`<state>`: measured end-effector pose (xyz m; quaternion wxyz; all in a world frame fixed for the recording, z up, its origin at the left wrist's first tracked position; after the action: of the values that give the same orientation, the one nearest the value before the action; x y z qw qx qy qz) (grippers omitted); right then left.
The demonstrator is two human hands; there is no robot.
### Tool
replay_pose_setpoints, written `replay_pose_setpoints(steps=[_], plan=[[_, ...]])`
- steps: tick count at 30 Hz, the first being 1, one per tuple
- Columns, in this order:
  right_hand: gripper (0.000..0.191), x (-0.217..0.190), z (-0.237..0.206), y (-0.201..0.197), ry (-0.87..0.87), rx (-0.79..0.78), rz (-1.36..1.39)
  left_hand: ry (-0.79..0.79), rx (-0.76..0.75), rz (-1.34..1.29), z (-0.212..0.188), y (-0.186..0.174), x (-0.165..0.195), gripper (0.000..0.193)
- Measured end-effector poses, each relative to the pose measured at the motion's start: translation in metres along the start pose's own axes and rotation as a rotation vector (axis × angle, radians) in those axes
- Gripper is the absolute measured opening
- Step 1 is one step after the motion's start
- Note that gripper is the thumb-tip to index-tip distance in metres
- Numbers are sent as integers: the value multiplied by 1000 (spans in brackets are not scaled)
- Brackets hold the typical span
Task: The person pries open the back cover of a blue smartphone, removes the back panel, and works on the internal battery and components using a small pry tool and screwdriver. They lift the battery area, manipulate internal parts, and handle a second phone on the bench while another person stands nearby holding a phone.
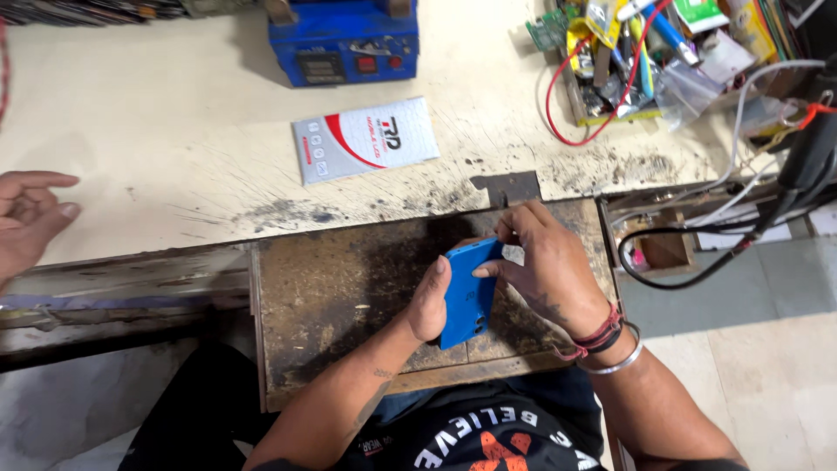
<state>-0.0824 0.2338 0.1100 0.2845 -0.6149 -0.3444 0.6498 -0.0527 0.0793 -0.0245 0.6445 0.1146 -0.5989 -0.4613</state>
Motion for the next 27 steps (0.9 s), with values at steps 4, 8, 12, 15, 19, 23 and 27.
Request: replay_pose_setpoints(steps=[4,8,12,15,19,23,27], plan=[[48,-5,-2,-2,-55,56,-52,-17,3,-44,0,0,-2,86],[46,-8,-3,-4,-33,37,-90,-7,-14,18,-1,1,1,84],[46,-10,-2,-5,54,-18,-124,-22,-41,107,2,2,7,84],[45,-11,-2,-6,77,-30,-94,-72,-9,81,3,5,8,86],[46,-11,-4,-6,70,-15,-98,-67,-13,107,2,6,9,88],[46,-8,-2,-6,69,-10,-117,-61,-3,93,3,5,7,87],[44,-6,-1,-3,85,-22,-126,-72,25,36,4,3,3,84]])
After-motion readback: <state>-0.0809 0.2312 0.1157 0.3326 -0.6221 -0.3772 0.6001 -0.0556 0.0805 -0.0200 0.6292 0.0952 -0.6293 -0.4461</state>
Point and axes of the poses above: each hand's wrist, its own z-axis towards the middle knuckle, its own y-axis out of the palm, x = y × z, the point moved 2 cm from there along z, towards the middle knuckle, and after that the axes turned 10 degrees about y, right-handed, at the moved point
